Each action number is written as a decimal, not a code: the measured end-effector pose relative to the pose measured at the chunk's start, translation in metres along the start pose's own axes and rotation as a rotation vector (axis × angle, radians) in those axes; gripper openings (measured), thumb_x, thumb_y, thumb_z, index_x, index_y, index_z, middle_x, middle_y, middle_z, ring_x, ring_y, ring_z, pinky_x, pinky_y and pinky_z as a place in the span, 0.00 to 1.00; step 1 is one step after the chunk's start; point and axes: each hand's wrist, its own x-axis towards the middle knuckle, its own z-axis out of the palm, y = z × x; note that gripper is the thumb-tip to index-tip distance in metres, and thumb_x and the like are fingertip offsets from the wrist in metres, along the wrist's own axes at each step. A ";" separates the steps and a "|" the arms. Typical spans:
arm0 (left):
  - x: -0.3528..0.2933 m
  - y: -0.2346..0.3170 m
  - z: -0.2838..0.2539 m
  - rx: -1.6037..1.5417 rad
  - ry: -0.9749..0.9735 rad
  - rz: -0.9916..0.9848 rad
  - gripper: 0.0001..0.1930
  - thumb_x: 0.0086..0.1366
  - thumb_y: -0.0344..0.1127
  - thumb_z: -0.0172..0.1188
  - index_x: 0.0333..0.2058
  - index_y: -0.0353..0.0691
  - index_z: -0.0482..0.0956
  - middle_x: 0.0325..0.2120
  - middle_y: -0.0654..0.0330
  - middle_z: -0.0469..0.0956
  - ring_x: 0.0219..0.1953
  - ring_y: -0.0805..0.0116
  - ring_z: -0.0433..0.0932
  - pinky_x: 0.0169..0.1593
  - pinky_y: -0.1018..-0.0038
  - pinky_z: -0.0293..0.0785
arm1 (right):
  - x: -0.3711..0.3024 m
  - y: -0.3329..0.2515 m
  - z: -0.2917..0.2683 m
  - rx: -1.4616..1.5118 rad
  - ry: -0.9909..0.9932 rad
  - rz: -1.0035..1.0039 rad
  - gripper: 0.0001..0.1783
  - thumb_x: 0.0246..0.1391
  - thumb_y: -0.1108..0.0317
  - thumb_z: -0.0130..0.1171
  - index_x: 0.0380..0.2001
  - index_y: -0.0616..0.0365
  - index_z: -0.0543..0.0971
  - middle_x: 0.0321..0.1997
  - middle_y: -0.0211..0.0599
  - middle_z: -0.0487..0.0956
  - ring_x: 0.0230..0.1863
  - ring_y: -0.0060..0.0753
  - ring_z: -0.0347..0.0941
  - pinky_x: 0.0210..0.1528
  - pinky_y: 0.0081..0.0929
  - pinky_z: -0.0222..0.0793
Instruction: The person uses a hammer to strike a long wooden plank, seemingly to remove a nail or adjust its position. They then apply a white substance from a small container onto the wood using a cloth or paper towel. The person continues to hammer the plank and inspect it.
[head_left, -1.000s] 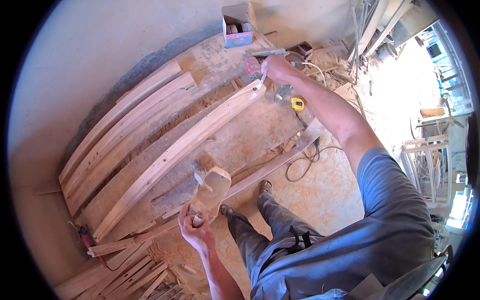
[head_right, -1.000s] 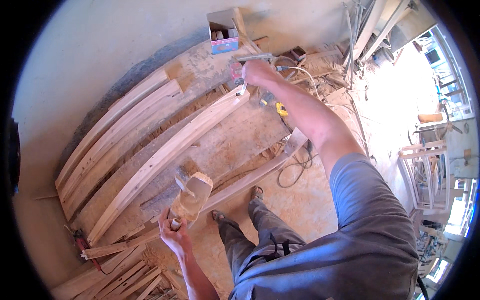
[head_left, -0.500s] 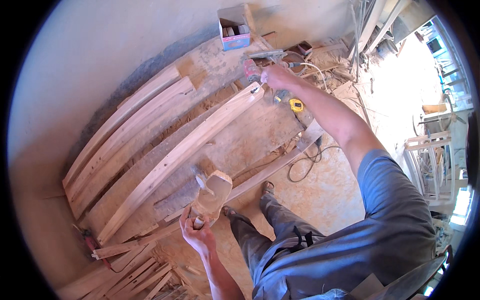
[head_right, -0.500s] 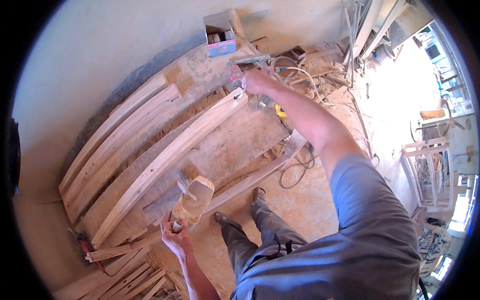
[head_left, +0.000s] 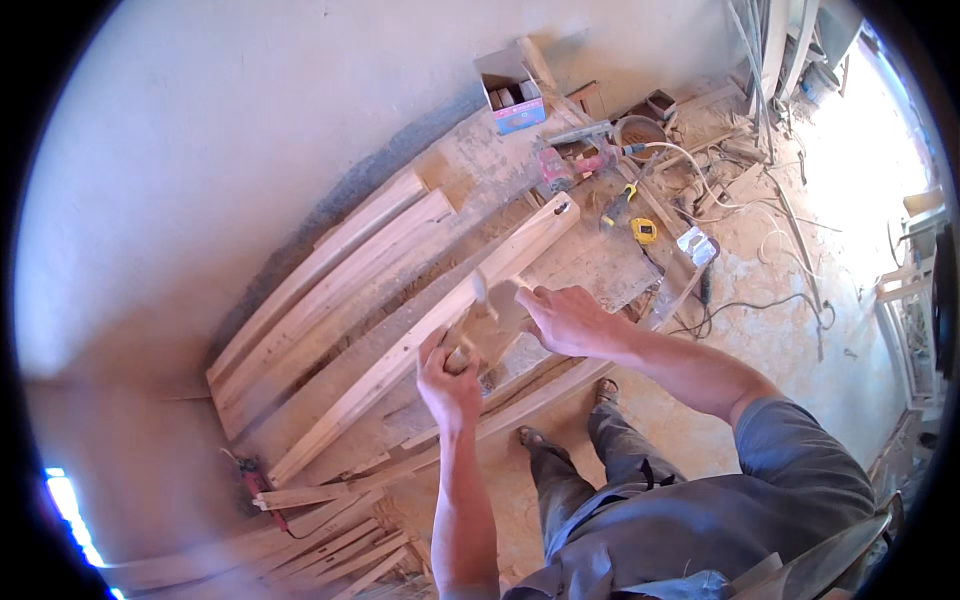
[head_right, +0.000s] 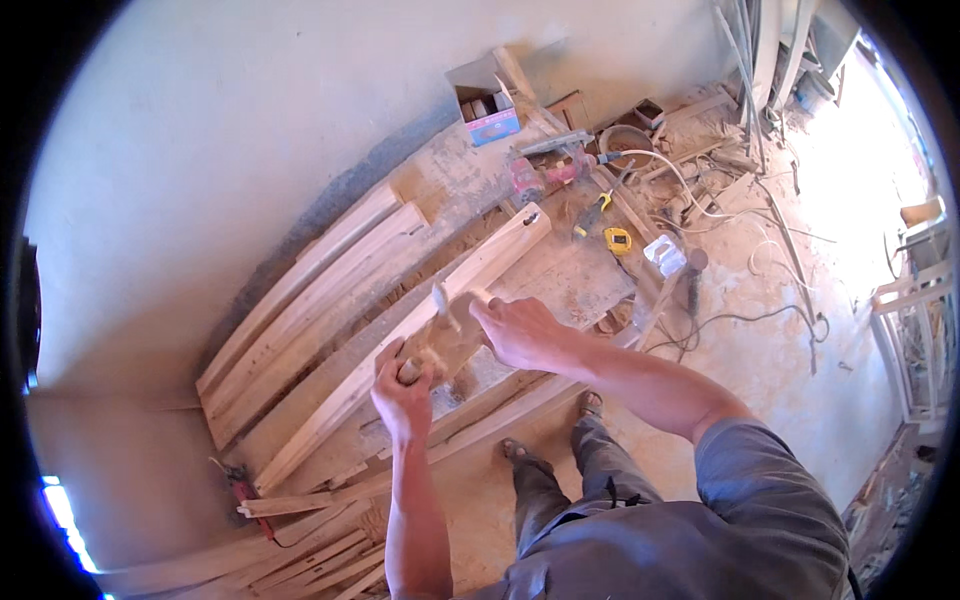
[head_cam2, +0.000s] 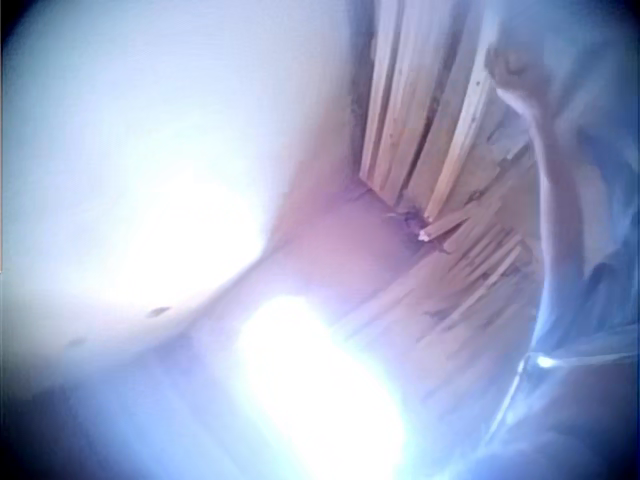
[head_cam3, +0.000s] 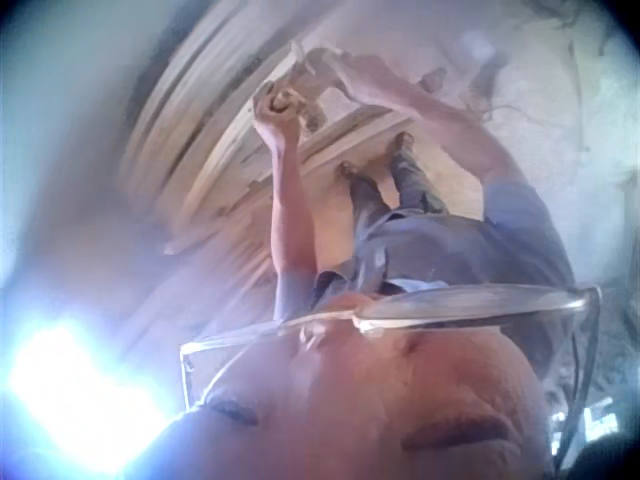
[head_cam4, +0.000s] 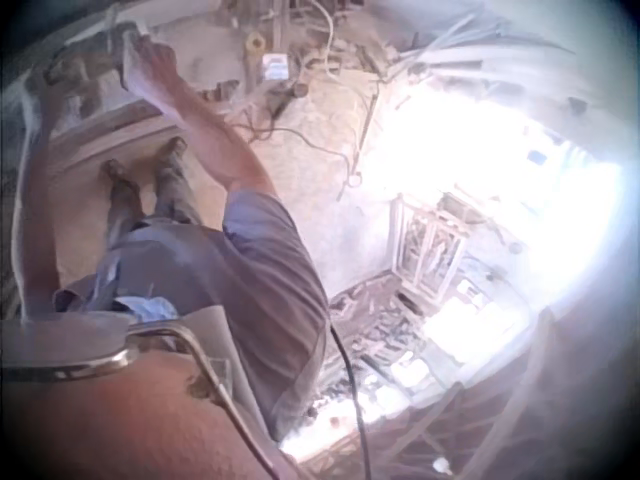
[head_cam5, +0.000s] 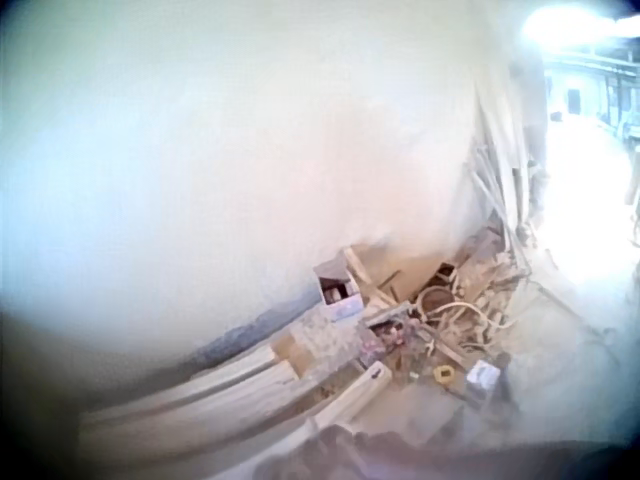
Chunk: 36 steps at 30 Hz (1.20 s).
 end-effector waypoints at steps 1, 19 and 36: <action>0.010 0.002 0.008 -0.005 -0.008 -0.005 0.11 0.48 0.24 0.70 0.31 0.27 0.80 0.52 0.49 0.77 0.46 0.59 0.79 0.46 0.70 0.75 | 0.000 -0.003 0.003 -0.119 0.002 0.021 0.21 0.58 0.65 0.58 0.55 0.54 0.74 0.38 0.48 0.82 0.34 0.52 0.80 0.35 0.45 0.75; 0.243 -0.064 0.178 -0.014 0.080 0.074 0.26 0.49 0.39 0.68 0.48 0.35 0.80 0.35 0.52 0.84 0.35 0.58 0.82 0.41 0.63 0.76 | -0.401 0.070 0.068 0.133 -0.196 0.941 0.16 0.48 0.70 0.58 0.43 0.59 0.79 0.35 0.52 0.81 0.42 0.57 0.78 0.47 0.48 0.73; -0.050 -0.260 -0.010 0.647 -0.282 0.020 0.27 0.48 0.22 0.60 0.51 0.37 0.76 0.51 0.49 0.74 0.58 0.49 0.70 0.56 0.54 0.70 | -0.168 0.025 0.174 0.647 -0.370 0.682 0.14 0.55 0.72 0.57 0.44 0.65 0.78 0.32 0.40 0.81 0.30 0.31 0.81 0.31 0.28 0.75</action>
